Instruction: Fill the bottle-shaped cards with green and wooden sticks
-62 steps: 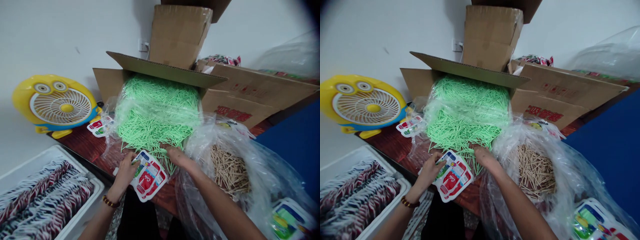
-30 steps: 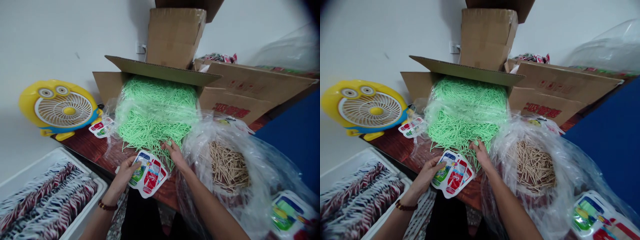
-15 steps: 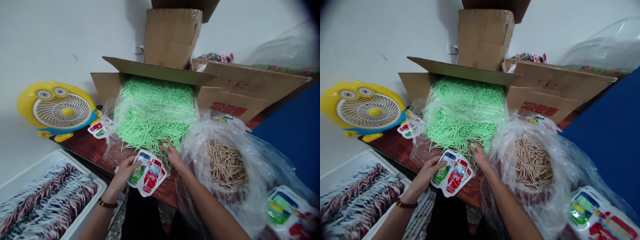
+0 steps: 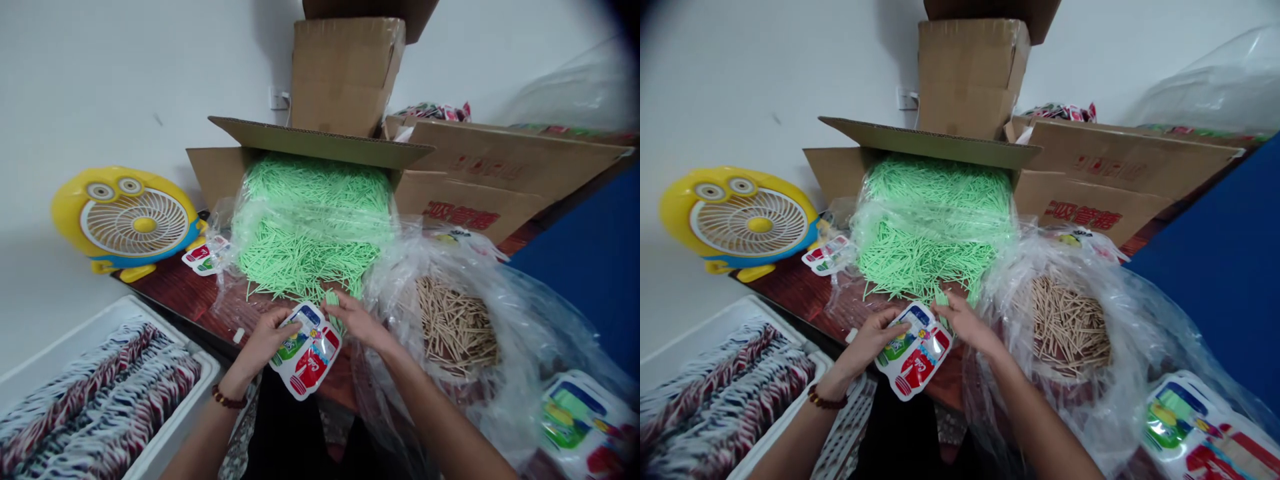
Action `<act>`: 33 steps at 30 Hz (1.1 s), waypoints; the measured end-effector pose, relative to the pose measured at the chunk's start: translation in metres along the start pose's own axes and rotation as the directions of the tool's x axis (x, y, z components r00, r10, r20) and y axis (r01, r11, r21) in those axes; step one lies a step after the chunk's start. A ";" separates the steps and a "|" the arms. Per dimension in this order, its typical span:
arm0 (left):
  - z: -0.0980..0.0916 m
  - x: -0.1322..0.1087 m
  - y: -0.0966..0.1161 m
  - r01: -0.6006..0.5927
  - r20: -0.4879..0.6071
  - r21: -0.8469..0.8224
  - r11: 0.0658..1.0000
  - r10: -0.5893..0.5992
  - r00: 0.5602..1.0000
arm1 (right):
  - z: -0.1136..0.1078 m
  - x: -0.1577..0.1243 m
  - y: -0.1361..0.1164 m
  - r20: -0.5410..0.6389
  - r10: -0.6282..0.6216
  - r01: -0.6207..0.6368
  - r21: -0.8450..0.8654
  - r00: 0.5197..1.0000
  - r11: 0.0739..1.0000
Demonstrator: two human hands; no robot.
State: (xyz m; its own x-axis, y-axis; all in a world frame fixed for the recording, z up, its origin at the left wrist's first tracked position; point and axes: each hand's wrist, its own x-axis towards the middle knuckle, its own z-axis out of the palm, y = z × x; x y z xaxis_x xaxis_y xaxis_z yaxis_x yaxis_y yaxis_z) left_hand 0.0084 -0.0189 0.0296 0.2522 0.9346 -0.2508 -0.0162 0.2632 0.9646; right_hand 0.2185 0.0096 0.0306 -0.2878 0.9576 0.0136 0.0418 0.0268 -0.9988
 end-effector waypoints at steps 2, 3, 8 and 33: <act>0.004 0.003 -0.003 -0.034 -0.035 0.071 0.997 0.037 0.999 | 0.004 -0.009 0.000 0.016 -0.031 0.034 -0.178 0.999 0.983; 0.005 0.003 -0.005 -0.047 -0.033 0.099 0.994 0.050 0.998 | 0.005 -0.013 0.000 0.007 -0.045 0.046 -0.250 0.999 0.967; 0.009 -0.002 -0.013 -0.065 0.010 0.214 0.975 0.064 0.998 | 0.013 -0.021 -0.003 0.063 -0.189 0.195 -0.510 0.980 0.838; 0.026 -0.035 -0.009 -0.269 0.139 0.352 0.896 0.234 0.962 | 0.009 -0.052 -0.018 -0.203 -0.024 0.043 0.090 0.979 0.995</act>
State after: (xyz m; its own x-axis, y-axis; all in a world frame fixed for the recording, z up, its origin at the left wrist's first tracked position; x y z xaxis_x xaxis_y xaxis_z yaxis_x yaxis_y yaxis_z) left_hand 0.0250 -0.0605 0.0320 0.3734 0.9277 -0.0038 0.2581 -0.0999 0.9609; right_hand 0.2246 -0.0435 0.0472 -0.0883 0.9950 0.0472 -0.0565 0.0423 -0.9975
